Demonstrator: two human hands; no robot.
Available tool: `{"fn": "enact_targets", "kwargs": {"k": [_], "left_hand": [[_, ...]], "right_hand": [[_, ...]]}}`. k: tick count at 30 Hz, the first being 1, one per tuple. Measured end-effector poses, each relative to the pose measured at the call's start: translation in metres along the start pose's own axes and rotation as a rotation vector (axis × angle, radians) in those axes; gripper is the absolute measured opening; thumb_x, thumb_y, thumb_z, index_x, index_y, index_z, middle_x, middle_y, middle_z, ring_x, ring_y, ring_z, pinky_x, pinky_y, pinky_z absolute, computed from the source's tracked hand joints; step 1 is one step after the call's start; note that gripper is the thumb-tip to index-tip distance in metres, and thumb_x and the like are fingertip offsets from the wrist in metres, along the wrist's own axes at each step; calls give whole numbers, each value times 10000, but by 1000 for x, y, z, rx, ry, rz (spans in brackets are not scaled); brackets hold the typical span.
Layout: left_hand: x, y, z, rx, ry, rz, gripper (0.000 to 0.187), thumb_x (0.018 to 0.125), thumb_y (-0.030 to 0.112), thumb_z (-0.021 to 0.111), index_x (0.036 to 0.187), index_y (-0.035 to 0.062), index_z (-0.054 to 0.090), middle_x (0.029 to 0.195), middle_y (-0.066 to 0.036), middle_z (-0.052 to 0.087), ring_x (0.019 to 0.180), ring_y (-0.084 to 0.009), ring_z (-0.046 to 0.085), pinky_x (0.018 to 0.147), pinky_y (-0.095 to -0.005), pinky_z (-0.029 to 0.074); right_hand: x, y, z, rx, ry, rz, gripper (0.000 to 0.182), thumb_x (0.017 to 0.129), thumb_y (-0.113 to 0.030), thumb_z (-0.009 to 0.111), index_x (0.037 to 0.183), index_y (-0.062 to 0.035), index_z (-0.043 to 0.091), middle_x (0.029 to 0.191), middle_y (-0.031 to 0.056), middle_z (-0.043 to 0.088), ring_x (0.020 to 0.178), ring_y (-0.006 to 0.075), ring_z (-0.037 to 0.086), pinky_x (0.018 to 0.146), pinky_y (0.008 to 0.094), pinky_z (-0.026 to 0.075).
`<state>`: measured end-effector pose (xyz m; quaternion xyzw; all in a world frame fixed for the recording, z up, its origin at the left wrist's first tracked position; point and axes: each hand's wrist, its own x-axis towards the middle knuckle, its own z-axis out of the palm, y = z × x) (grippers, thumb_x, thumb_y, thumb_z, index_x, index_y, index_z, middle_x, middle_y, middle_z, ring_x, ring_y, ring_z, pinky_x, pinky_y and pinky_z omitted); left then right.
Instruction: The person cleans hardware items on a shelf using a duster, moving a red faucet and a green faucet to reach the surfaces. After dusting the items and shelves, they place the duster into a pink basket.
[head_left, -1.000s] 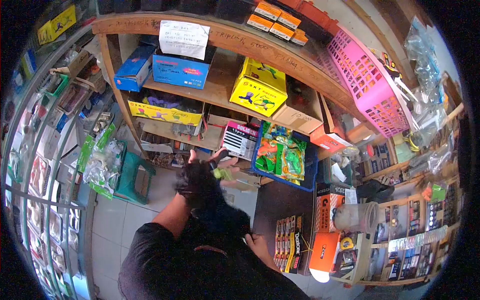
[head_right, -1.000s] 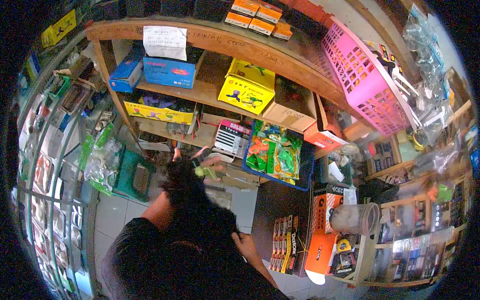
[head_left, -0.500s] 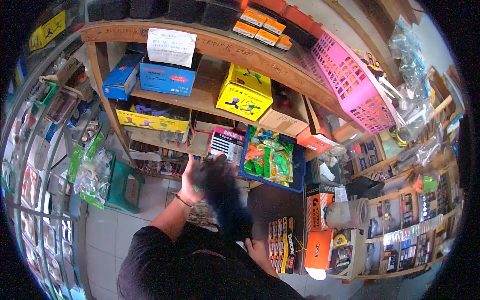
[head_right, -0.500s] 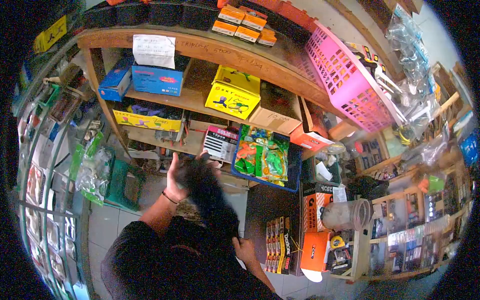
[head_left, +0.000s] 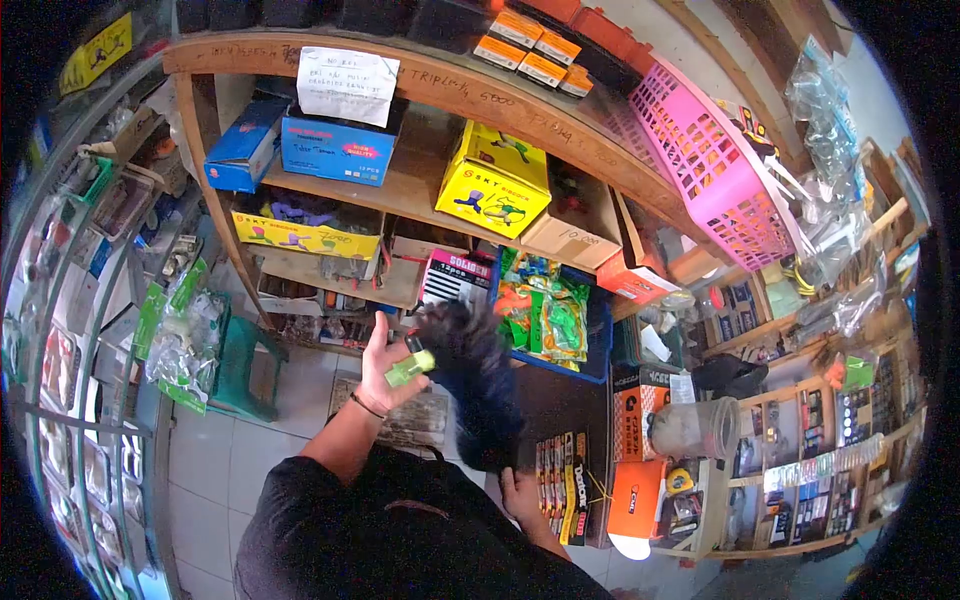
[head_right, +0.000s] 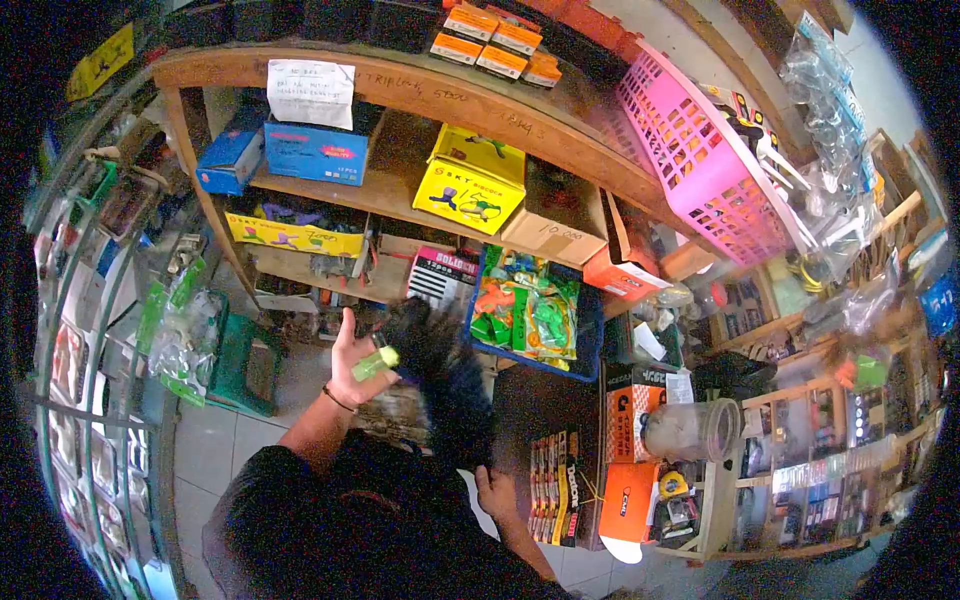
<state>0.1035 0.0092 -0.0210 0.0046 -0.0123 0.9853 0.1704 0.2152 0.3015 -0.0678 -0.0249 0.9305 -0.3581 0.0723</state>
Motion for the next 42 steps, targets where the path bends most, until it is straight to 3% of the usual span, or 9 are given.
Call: {"fn": "enact_targets", "kwargs": {"k": [4, 7, 16, 20, 23, 25, 30, 36, 42], "left_hand": [[-5, 0, -1, 56, -262, 4, 830, 738, 688, 325, 1317, 97, 258, 1287, -211, 337, 1171, -382, 335, 977, -505, 242], [-7, 2, -3, -55, 9, 90, 833, 752, 680, 306, 1312, 65, 256, 1291, -194, 339, 1184, -378, 323, 992, -490, 223], [-8, 7, 3, 50, -8, 18, 825, 724, 699, 334, 1281, 90, 334, 1237, -190, 409, 1160, -374, 356, 999, -500, 190], [-4, 6, 9, 188, -188, 73, 835, 721, 719, 291, 1307, 124, 279, 1242, -206, 391, 1103, -390, 409, 890, -556, 332], [-4, 8, 18, -264, -79, 1, 834, 746, 697, 280, 1283, 60, 311, 1288, -199, 343, 1180, -358, 336, 965, -515, 260], [-1, 8, 20, -8, -194, 14, 827, 757, 681, 285, 1289, 48, 301, 1288, -210, 338, 1186, -377, 319, 961, -516, 260], [-11, 14, 19, 118, -49, 154, 848, 749, 685, 309, 1314, 55, 257, 1309, -152, 336, 1204, -285, 321, 990, -379, 253], [-27, 11, 8, 101, -192, 146, 869, 696, 723, 341, 1331, 141, 220, 1281, -221, 338, 1133, -406, 363, 923, -580, 261], [-34, -1, 29, 172, 21, 307, 822, 751, 675, 327, 1289, 53, 304, 1298, -137, 359, 1178, -271, 362, 979, -439, 255]], "right_hand": [[2, -8, -4, -102, -131, -77, 436, 827, -343, 486, 613, 32, 547, 542, 233, 501, 523, 402, 508, 491, 431, 392], [2, -5, 2, 51, -106, 118, 454, 821, -366, 499, 619, 38, 549, 551, 236, 508, 531, 394, 521, 493, 426, 398], [4, 3, 7, -74, -81, 77, 467, 819, -382, 497, 626, 42, 541, 554, 217, 515, 530, 353, 541, 504, 412, 399], [6, 15, 2, -136, -202, -111, 461, 828, -379, 482, 651, 42, 544, 563, 222, 513, 536, 350, 543, 511, 411, 401], [11, 18, 7, 17, -99, 12, 415, 846, -292, 482, 622, 54, 532, 471, 170, 444, 413, 251, 454, 437, 372, 349], [7, -7, 2, 157, 27, -96, 442, 851, -315, 478, 602, 48, 519, 462, 150, 452, 401, 207, 426, 422, 365, 330], [22, 12, 5, -45, -297, 11, 486, 844, -391, 453, 586, 18, 497, 519, 196, 474, 442, 279, 465, 461, 406, 357], [40, 9, 9, -127, -401, -156, 489, 826, -391, 478, 604, 44, 496, 522, 211, 470, 460, 321, 473, 468, 409, 358], [42, -2, -12, -11, -317, -42, 498, 823, -386, 481, 616, 67, 499, 566, 246, 492, 535, 386, 507, 507, 417, 382]]}}
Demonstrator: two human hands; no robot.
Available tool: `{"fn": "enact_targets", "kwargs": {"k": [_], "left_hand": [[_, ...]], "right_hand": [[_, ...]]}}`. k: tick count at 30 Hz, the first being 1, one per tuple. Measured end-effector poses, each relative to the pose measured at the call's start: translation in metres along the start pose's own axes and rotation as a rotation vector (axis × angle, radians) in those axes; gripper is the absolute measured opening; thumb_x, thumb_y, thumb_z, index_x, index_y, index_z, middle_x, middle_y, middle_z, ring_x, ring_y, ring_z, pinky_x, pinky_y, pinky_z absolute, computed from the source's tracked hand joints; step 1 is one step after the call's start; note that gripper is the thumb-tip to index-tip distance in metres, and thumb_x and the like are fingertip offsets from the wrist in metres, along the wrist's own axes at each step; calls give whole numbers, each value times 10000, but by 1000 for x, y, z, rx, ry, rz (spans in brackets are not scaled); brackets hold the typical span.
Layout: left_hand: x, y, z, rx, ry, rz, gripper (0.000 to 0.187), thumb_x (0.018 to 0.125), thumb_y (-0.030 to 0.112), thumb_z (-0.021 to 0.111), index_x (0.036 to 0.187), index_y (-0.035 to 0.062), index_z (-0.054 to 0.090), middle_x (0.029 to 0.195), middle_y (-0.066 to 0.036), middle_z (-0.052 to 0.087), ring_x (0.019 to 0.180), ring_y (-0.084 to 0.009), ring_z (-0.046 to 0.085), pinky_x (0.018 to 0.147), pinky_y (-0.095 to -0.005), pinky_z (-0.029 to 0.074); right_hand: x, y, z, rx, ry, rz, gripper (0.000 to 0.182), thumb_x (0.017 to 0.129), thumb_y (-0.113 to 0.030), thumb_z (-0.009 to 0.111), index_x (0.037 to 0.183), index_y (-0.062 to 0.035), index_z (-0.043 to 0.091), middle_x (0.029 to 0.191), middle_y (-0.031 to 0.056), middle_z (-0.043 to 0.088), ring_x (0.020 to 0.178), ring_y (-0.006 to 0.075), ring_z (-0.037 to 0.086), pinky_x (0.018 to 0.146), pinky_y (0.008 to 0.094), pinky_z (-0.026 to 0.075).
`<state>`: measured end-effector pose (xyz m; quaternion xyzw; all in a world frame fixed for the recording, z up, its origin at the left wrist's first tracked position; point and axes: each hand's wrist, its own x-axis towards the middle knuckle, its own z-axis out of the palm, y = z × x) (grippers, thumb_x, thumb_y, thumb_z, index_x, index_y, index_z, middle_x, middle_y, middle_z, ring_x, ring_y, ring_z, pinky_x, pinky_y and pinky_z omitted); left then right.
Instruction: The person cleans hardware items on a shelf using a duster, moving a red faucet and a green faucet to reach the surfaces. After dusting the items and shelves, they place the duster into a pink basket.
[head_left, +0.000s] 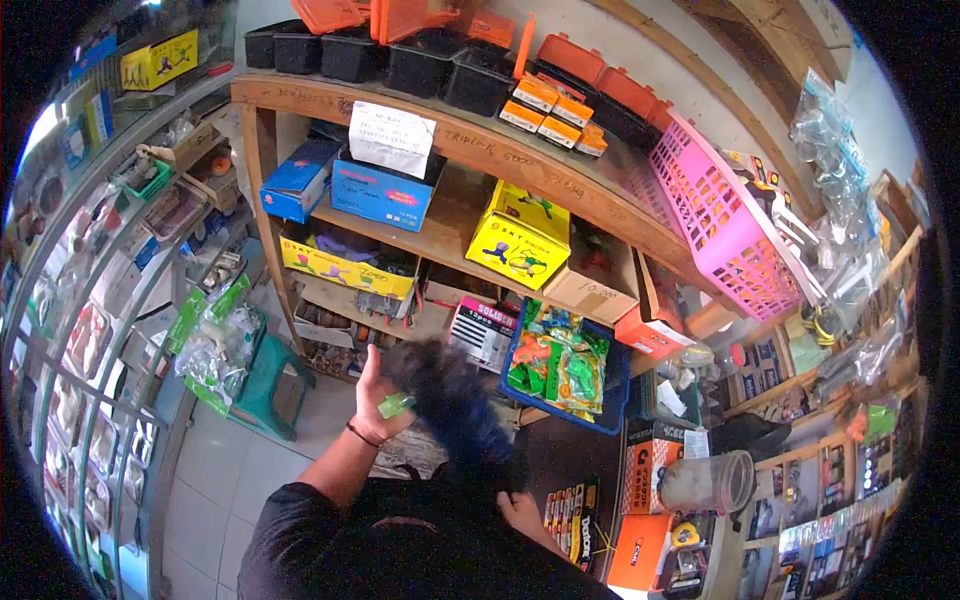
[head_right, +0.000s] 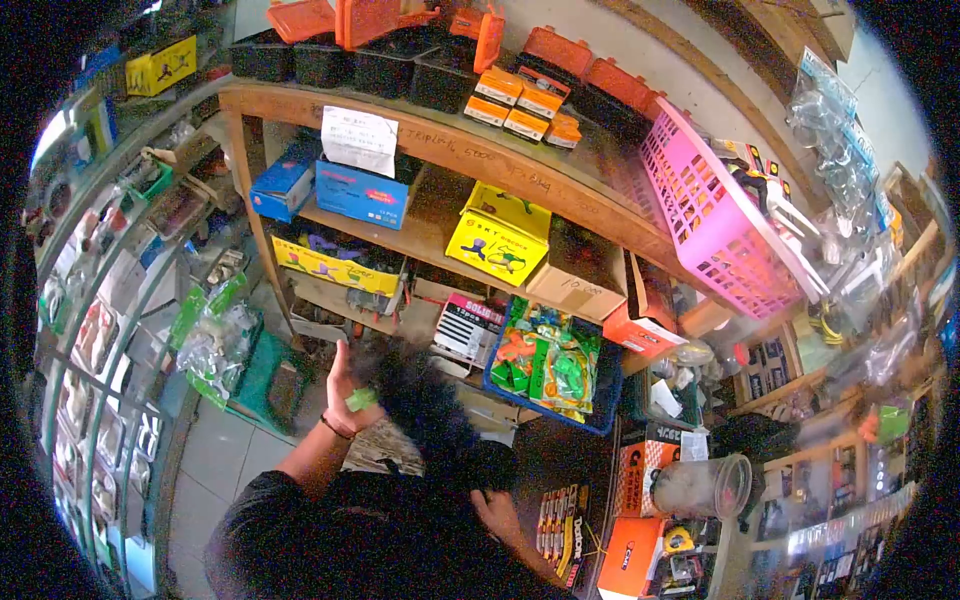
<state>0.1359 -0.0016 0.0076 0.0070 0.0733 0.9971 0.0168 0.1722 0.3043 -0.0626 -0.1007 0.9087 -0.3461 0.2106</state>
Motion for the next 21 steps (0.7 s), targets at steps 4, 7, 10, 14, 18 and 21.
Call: {"fn": "enact_targets", "kwargs": {"k": [4, 7, 10, 14, 18, 21], "left_hand": [[2, -2, 13, 44, -476, -135, 831, 761, 674, 289, 1316, 56, 246, 1328, -147, 306, 1197, -292, 329, 984, -440, 241], [0, -8, 19, -575, -268, -177, 835, 757, 677, 291, 1317, 60, 244, 1316, -204, 295, 1185, -354, 321, 989, -448, 224], [-3, -10, 27, 58, -299, -132, 764, 766, 634, 366, 1294, 86, 304, 1273, -153, 387, 1164, -306, 372, 975, -467, 263], [-10, -7, 22, -459, -150, -150, 804, 746, 654, 368, 1297, 74, 297, 1252, -218, 382, 1150, -398, 352, 977, -503, 237], [-13, -8, 30, 29, -116, -57, 764, 773, 628, 354, 1293, 71, 306, 1263, -158, 397, 1172, -319, 363, 976, -458, 264], [-12, -5, 33, 23, -187, -129, 734, 787, 608, 358, 1288, 74, 318, 1269, -121, 402, 1159, -273, 388, 974, -437, 270]], "right_hand": [[-5, 31, 5, -49, 31, -129, 497, 823, -393, 474, 607, 54, 493, 540, 229, 493, 520, 363, 527, 491, 416, 384], [-10, 20, 1, 36, 46, -6, 500, 824, -408, 467, 612, 43, 498, 527, 218, 493, 515, 351, 531, 490, 414, 386], [-13, 16, -1, 15, -24, -11, 506, 823, -422, 464, 632, 44, 510, 527, 216, 494, 520, 344, 532, 499, 414, 390], [-2, 40, 20, 214, -14, 0, 526, 818, -436, 467, 644, 57, 517, 524, 212, 493, 495, 321, 520, 495, 410, 388], [-5, 15, 11, 3, -9, -103, 547, 817, -447, 468, 624, 62, 510, 531, 218, 491, 494, 301, 518, 495, 405, 387], [-5, 25, 12, 57, -55, -47, 544, 814, -435, 476, 621, 72, 517, 544, 230, 489, 514, 303, 532, 501, 408, 388]]}}
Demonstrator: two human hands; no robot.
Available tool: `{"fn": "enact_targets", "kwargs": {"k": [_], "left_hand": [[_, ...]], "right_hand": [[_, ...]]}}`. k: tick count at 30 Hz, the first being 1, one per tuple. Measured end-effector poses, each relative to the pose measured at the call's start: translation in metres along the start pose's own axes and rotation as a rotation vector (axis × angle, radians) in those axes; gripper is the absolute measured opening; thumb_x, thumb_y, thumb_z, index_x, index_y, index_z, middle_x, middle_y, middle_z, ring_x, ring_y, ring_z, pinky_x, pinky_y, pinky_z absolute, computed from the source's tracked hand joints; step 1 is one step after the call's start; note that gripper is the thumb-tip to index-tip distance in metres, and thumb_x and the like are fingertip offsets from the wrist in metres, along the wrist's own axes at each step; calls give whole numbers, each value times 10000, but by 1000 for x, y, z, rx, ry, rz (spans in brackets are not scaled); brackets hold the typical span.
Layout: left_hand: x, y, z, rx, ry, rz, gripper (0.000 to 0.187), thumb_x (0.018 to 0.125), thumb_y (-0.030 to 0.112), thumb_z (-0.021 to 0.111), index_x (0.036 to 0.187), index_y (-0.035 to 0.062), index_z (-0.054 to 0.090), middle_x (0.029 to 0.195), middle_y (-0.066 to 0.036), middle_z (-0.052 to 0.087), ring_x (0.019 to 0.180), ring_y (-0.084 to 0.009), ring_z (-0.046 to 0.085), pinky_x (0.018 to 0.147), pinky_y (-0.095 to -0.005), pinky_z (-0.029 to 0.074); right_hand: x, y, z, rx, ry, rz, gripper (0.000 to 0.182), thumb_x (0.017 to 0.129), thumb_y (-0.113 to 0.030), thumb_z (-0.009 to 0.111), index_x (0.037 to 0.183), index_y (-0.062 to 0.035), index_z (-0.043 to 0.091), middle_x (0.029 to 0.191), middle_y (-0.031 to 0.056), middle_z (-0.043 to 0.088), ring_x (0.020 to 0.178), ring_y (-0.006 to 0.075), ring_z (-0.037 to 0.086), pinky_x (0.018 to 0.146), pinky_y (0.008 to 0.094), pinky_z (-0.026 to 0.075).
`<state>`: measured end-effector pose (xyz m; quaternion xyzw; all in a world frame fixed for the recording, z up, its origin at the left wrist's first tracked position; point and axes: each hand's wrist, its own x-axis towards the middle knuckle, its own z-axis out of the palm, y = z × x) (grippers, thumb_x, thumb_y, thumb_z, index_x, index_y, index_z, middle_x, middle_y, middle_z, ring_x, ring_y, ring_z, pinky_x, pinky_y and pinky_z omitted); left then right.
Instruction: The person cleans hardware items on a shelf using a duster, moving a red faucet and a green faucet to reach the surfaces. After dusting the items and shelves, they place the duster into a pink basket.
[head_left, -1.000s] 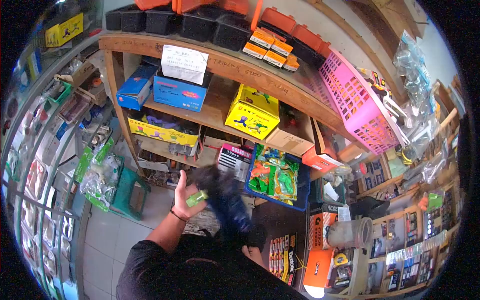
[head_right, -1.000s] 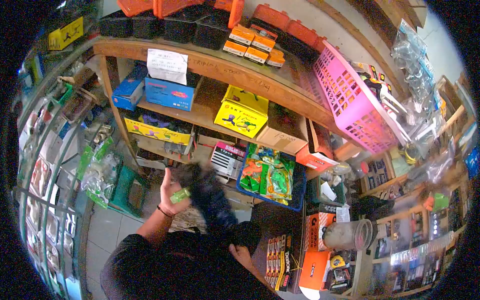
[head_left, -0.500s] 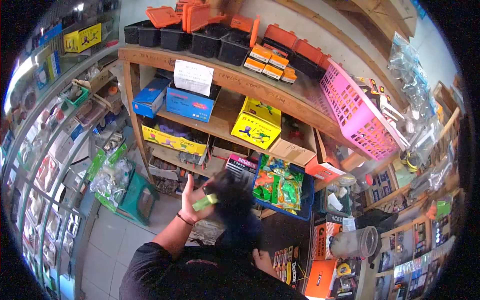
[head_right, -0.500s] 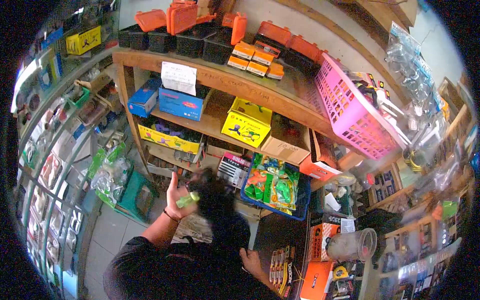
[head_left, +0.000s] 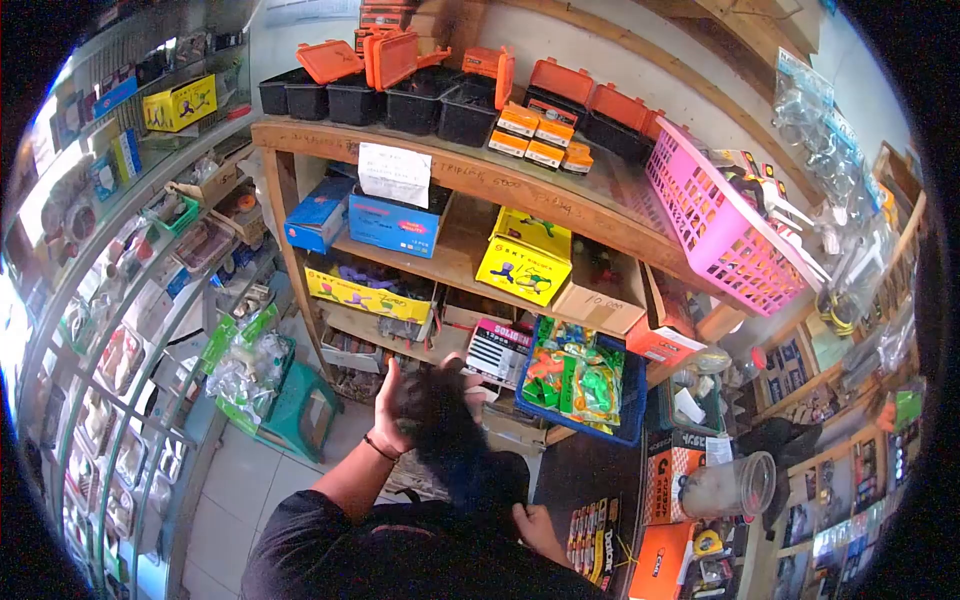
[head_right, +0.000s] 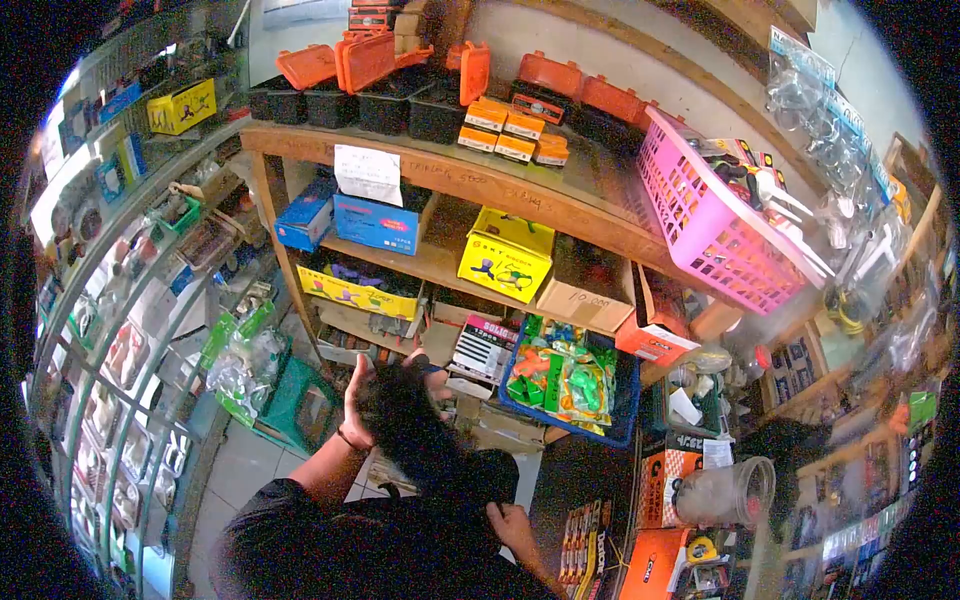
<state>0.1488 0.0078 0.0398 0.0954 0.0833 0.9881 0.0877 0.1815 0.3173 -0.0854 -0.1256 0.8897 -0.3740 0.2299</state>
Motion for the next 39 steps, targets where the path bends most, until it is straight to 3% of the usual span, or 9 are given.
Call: {"fn": "enact_targets", "kwargs": {"k": [3, 5, 8, 15, 17, 23, 33, 35, 39], "left_hand": [[7, -5, -3, -106, -38, -42, 785, 776, 635, 336, 1275, 29, 321, 1285, -136, 376, 1175, -276, 364, 995, -418, 247], [15, -10, 3, -27, 141, 63, 794, 774, 640, 335, 1274, 24, 316, 1284, -130, 377, 1172, -278, 366, 994, -422, 248], [24, -11, -9, -193, 59, -49, 735, 786, 609, 359, 1253, 41, 357, 1266, -127, 399, 1150, -294, 388, 972, -444, 274], [39, -17, -1, 2, -191, -163, 784, 780, 630, 336, 1292, 38, 292, 1287, -132, 368, 1161, -249, 378, 971, -385, 282], [43, -17, -9, -49, 70, -62, 755, 789, 617, 339, 1283, 48, 310, 1271, -128, 391, 1147, -256, 391, 962, -377, 290], [60, -15, -13, -22, -228, -177, 809, 755, 664, 327, 1289, 57, 303, 1301, -185, 331, 1172, -349, 339, 965, -477, 260], [71, -20, -16, -119, 14, -159, 780, 751, 671, 336, 1299, 116, 309, 1256, -181, 394, 1172, -316, 353, 944, -494, 283], [67, -16, -24, -654, -178, -332, 792, 751, 681, 305, 1308, 118, 290, 1311, -198, 304, 1187, -364, 310, 931, -524, 282], [70, -19, -9, -34, -77, -200, 770, 755, 662, 343, 1287, 105, 325, 1245, -171, 410, 1143, -316, 393, 940, -483, 302]], "right_hand": [[0, 24, 9, 194, 131, 92, 530, 816, -413, 479, 600, 70, 509, 545, 234, 491, 507, 309, 530, 500, 414, 385], [-3, 26, 8, -35, 178, -117, 452, 857, -295, 460, 526, 12, 455, 443, 16, 404, 422, 96, 370, 410, 308, 299], [-5, 32, 10, 134, 199, 80, 533, 816, -407, 479, 577, 69, 504, 529, 234, 492, 480, 311, 524, 480, 418, 378], [-17, 3, 0, -19, 164, 20, 507, 819, -380, 485, 575, 65, 503, 499, 214, 477, 445, 269, 495, 454, 401, 360], [-12, 21, 10, 286, 213, 153, 452, 866, -266, 446, 507, 8, 442, 438, 37, 400, 413, 105, 352, 394, 319, 275], [-17, -18, -6, -9, 253, -75, 455, 870, -243, 440, 494, 10, 420, 425, 37, 374, 403, 96, 328, 382, 321, 254], [-22, -11, -6, 153, 195, 126, 454, 844, -343, 465, 616, 46, 516, 497, 130, 478, 478, 181, 460, 479, 371, 364], [-27, -42, -10, 256, 354, 261, 471, 852, -364, 449, 628, 45, 518, 504, 120, 480, 484, 176, 452, 480, 363, 361], [-26, -6, -8, -3, 58, 187, 482, 855, -385, 438, 640, 38, 521, 510, 98, 480, 488, 168, 443, 476, 355, 357]]}}
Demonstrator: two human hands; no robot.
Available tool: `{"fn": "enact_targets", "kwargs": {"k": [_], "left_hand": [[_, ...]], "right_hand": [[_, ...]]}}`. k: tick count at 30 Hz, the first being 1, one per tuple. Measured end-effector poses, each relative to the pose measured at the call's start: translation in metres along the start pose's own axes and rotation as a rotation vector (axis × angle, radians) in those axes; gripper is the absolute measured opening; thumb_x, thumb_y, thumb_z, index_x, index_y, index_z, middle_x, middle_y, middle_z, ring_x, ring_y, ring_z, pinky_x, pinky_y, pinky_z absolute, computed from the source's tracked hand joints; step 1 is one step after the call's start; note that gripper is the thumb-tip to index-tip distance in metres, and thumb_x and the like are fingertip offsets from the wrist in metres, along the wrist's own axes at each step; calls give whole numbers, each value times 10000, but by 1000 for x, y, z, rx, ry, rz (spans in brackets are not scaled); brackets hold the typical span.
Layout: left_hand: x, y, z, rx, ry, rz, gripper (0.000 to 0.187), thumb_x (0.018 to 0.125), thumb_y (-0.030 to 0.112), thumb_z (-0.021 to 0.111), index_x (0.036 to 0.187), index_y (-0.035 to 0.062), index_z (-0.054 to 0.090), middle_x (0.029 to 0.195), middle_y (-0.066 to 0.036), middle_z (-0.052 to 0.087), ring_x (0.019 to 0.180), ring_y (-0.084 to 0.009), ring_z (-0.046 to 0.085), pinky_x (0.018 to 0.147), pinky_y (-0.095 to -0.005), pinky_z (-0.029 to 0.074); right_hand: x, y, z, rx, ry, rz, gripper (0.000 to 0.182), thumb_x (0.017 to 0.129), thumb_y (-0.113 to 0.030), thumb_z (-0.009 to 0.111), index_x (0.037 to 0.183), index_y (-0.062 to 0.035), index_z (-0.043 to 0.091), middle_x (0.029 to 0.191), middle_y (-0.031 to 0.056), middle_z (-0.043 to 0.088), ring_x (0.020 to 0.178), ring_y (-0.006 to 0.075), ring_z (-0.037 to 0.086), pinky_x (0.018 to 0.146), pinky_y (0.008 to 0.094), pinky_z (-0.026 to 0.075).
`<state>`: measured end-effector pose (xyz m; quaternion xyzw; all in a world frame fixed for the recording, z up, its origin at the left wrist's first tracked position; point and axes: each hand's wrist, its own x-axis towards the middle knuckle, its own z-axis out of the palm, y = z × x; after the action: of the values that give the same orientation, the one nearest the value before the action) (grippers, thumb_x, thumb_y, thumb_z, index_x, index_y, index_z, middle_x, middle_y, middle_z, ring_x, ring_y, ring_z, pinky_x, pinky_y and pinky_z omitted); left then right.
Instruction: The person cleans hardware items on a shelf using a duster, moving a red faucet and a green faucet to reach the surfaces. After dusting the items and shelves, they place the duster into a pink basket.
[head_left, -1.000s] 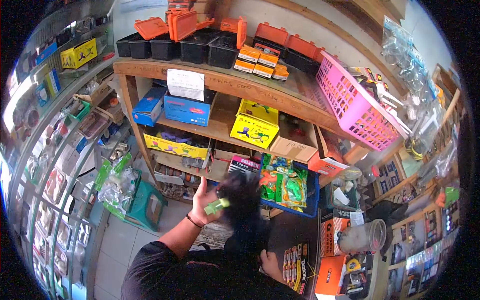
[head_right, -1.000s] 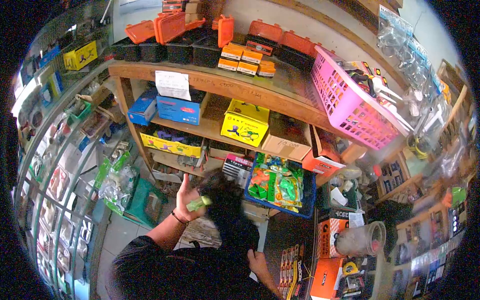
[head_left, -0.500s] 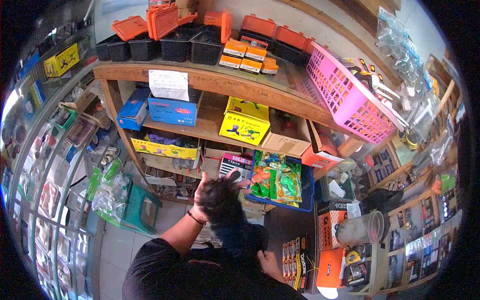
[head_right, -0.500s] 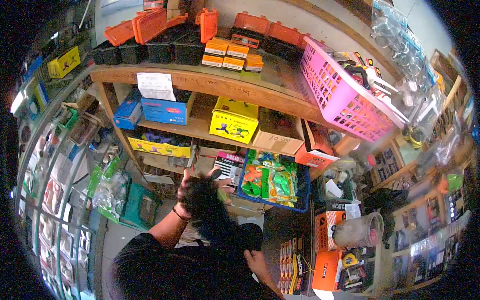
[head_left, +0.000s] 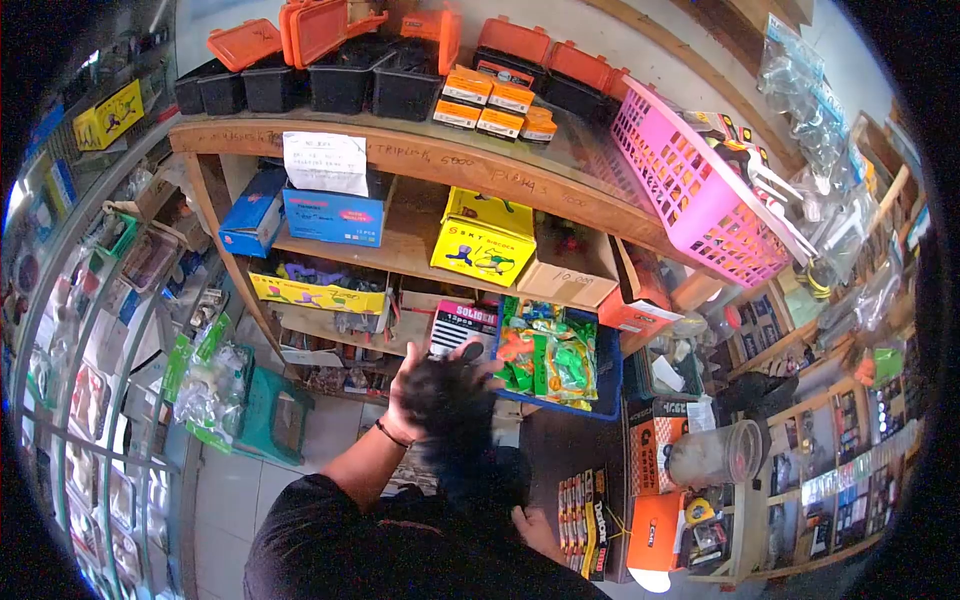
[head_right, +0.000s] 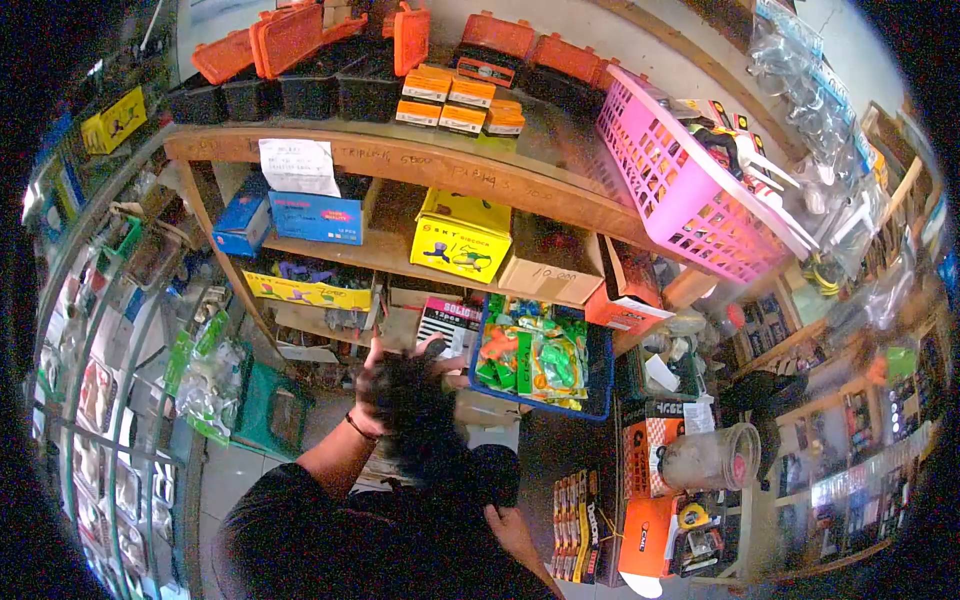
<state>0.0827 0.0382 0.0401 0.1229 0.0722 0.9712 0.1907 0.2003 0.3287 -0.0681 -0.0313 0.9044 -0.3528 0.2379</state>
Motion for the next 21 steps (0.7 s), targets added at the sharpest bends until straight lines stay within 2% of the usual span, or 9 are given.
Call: {"fn": "enact_targets", "kwargs": {"k": [2, 4, 5, 9, 12, 13, 14, 16, 21], "left_hand": [[-2, 1, -11, 13, -51, -7, 786, 749, 668, 344, 1295, 104, 309, 1261, -165, 396, 1147, -316, 389, 935, -473, 308], [-7, 1, -20, -561, 110, -23, 837, 727, 691, 343, 1320, 107, 252, 1319, -205, 291, 1168, -386, 331, 929, -514, 290], [-10, 0, -22, -333, -86, -51, 789, 762, 665, 312, 1306, 95, 289, 1324, -190, 289, 1188, -349, 312, 981, -438, 239], [-10, 0, -9, 34, -125, -29, 779, 762, 672, 302, 1319, 129, 266, 1302, -123, 357, 1181, -281, 346, 973, -444, 251], [-14, -1, -27, -344, -206, -96, 788, 760, 667, 314, 1326, 124, 248, 1322, -123, 324, 1200, -303, 315, 983, -453, 239], [-12, -8, -14, -264, 165, 17, 818, 742, 664, 359, 1296, 67, 292, 1281, -238, 329, 1187, -356, 319, 966, -484, 274], [-10, -11, -14, -166, 212, 98, 807, 744, 674, 336, 1293, 84, 307, 1285, -224, 334, 1185, -367, 316, 968, -493, 266], [-12, -8, -13, -101, -122, -14, 802, 744, 683, 315, 1302, 109, 296, 1289, -225, 326, 1180, -390, 312, 962, -511, 262], [-16, -12, -17, -465, 112, 0, 833, 750, 681, 303, 1309, 64, 259, 1286, -225, 330, 1174, -402, 324, 976, -517, 241]], "right_hand": [[-3, -7, 1, 213, 68, 73, 496, 850, -398, 441, 627, 39, 514, 507, 105, 477, 488, 166, 449, 472, 363, 354], [-1, 6, 6, 197, 57, 77, 496, 847, -399, 447, 628, 41, 513, 508, 118, 474, 488, 172, 453, 474, 371, 355], [0, 11, 8, 182, 50, 79, 497, 843, -400, 452, 628, 44, 513, 509, 132, 472, 488, 177, 457, 475, 379, 356], [-13, -13, -4, 33, 46, 9, 494, 836, -402, 462, 635, 46, 517, 516, 150, 470, 495, 171, 462, 482, 379, 360], [-15, -5, -1, 41, 115, 136, 493, 835, -403, 463, 639, 46, 524, 527, 158, 479, 502, 186, 476, 483, 370, 363], [-16, -8, -4, -20, 68, 86, 496, 834, -404, 462, 637, 48, 523, 531, 166, 479, 508, 200, 486, 489, 371, 369], [-18, -9, -6, -81, 22, 34, 500, 833, -405, 462, 634, 50, 522, 535, 173, 480, 513, 215, 497, 494, 373, 376], [-16, 2, -2, 77, 75, 16, 500, 832, -405, 464, 634, 50, 522, 539, 183, 482, 517, 233, 503, 501, 378, 382], [-17, -1, -10, 88, 171, 56, 480, 829, -391, 472, 647, 50, 529, 547, 199, 489, 518, 256, 500, 520, 386, 397]]}}
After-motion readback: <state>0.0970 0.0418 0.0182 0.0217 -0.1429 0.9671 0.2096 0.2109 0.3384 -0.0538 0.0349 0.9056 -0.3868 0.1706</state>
